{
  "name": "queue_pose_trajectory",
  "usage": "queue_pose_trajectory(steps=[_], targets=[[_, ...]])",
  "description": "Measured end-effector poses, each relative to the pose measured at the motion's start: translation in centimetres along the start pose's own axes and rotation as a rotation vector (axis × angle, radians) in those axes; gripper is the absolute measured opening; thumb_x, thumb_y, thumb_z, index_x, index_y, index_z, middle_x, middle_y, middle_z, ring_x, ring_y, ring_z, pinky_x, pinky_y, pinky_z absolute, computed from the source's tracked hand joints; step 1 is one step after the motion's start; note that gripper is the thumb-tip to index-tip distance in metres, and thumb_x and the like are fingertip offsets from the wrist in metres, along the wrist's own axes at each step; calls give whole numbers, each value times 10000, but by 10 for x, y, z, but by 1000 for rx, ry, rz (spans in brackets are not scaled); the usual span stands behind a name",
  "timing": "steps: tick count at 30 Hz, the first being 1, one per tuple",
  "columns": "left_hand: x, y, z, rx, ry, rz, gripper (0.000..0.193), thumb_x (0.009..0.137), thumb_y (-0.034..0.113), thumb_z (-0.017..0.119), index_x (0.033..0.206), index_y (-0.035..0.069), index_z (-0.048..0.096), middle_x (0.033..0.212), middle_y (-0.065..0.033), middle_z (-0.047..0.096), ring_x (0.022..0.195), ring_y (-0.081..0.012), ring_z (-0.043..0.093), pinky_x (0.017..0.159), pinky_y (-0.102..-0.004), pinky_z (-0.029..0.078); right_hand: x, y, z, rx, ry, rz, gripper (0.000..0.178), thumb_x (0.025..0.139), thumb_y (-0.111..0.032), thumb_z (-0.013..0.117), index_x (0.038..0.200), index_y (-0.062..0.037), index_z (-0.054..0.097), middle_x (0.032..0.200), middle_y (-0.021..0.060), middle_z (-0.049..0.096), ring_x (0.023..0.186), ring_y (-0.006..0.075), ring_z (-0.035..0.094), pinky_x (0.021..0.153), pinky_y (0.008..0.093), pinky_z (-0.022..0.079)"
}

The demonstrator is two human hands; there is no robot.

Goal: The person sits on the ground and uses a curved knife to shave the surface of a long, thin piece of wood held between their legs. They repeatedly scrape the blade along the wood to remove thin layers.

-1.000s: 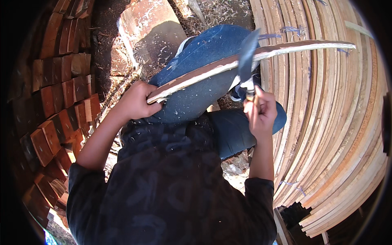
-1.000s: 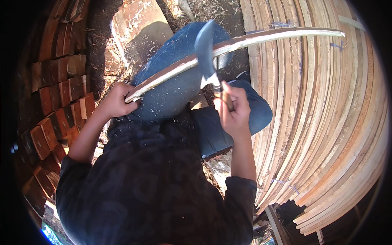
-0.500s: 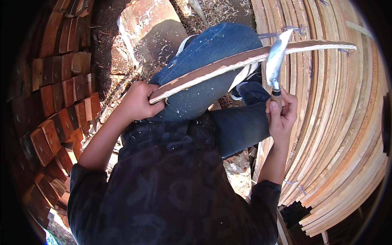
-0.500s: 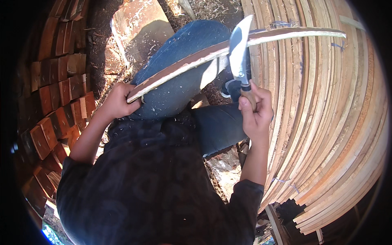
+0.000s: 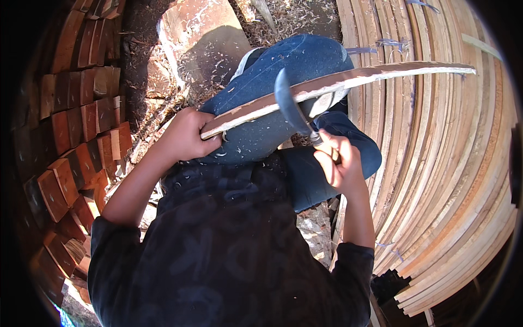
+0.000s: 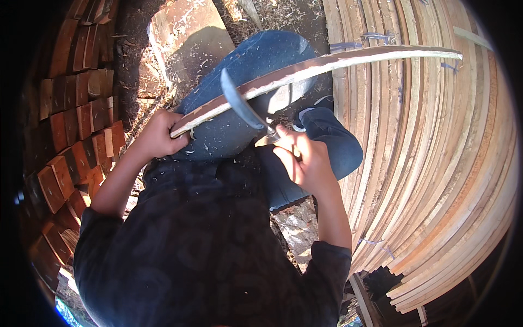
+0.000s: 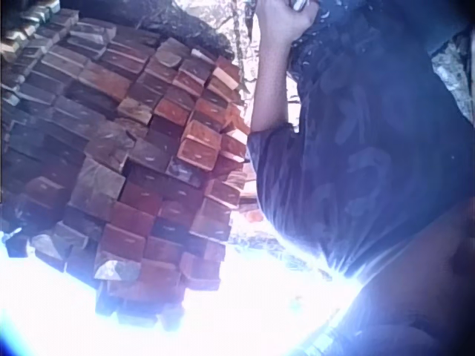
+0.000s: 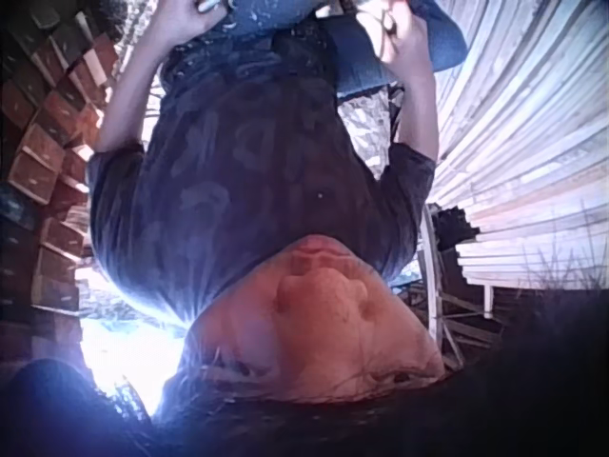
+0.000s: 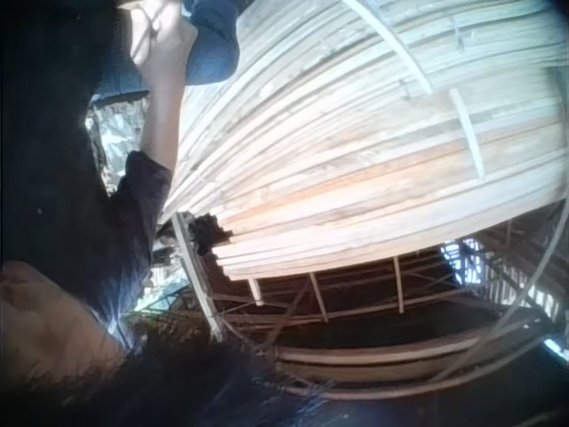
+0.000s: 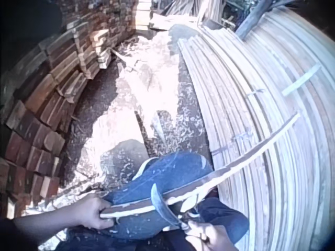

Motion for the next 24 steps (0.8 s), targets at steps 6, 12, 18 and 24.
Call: queue_pose_trajectory(steps=[6,12,18,24], targets=[[4,-1,-4,33,-3,-32,172,634,174,645,656,4,624,563,-184,560,547,-355,589,541,-391,466,-10,18,-5,-44,-130,60,366,829,12,631,1172,-29,511,596,40,538,497,64,433,559,215,419],[6,0,-5,13,-1,-19,176,639,175,639,695,9,651,571,-178,570,557,-349,598,558,-397,475,-26,33,-35,224,341,96,382,890,-29,601,1218,2,408,673,25,504,553,67,437,708,252,484],[6,-1,-4,13,-6,-25,195,636,191,644,647,-1,610,562,-185,557,554,-353,592,552,-403,470,-21,18,-54,416,681,10,331,929,-62,551,1225,-72,403,690,31,474,512,61,405,440,184,349],[5,-1,-6,-8,-30,-47,190,644,175,642,649,-12,609,552,-186,547,517,-342,576,526,-397,454,-12,17,-60,384,556,25,362,931,-72,552,1256,-95,396,694,37,495,528,63,442,432,185,328]])
Point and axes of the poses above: each hand's wrist, its own x-axis towards the middle knuckle, its own z-axis out of the palm, y = z × x, the point moved 7 cm from there along x, towards the middle knuckle
